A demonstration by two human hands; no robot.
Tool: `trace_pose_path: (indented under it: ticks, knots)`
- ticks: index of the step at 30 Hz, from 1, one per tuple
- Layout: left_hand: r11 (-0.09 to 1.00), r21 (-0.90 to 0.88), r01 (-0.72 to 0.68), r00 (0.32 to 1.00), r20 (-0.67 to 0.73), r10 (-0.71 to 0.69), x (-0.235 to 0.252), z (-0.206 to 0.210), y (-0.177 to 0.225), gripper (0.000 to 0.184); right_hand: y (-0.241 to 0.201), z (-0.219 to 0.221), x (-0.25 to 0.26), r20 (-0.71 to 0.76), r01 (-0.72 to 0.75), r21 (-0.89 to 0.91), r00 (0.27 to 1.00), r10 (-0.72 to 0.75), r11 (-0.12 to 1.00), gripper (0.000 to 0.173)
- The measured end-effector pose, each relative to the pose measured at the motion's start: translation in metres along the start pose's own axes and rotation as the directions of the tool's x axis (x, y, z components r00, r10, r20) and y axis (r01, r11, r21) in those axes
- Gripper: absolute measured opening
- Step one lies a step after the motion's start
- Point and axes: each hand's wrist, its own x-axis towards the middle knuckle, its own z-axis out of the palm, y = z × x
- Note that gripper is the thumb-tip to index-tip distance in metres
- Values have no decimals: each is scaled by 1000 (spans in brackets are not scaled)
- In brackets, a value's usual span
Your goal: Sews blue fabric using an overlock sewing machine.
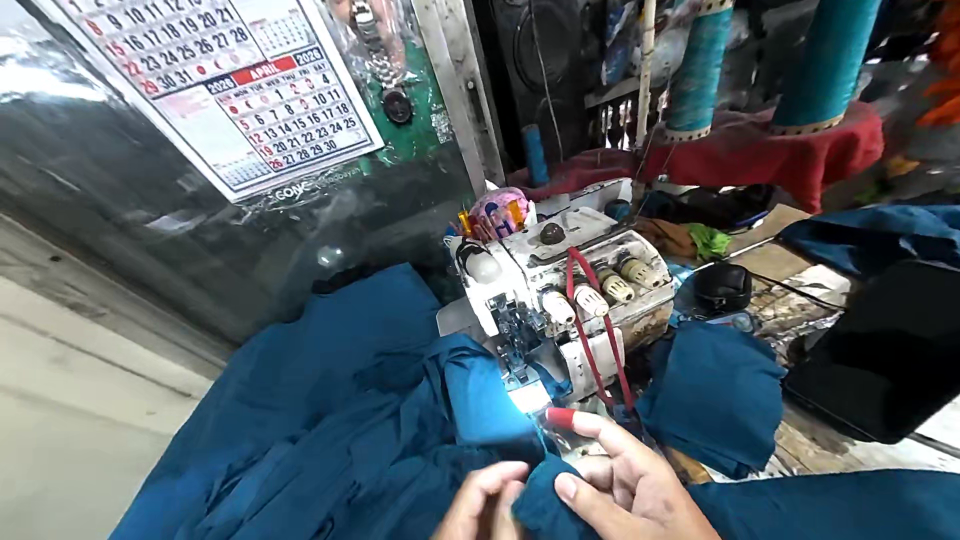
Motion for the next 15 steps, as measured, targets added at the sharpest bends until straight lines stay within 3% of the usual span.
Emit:
trace_pose_path:
  ticks: [3,8,11,13,15]
  knots:
    - [999,-32,-39,995,95,42,-1,11,1,27,-5,-5,3,18,-13,-32,1000,14,999,58]
    - [990,-132,53,996,80,-42,4,25,22,23,-12,-14,5,146,2,-122,989,16,993,60]
    - [989,-148,-19,994,101,34,9,21,6,14,-5,-14,6,77,43,-272,997,-22,961,61]
    - [997,-61,-45,995,86,51,11,14,6,7,-5,-17,2,33,112,-417,994,-108,902,53]
    - [998,-43,-39,990,131,44,11,8,11,7,-9,-20,1,59,201,-406,979,-193,892,42]
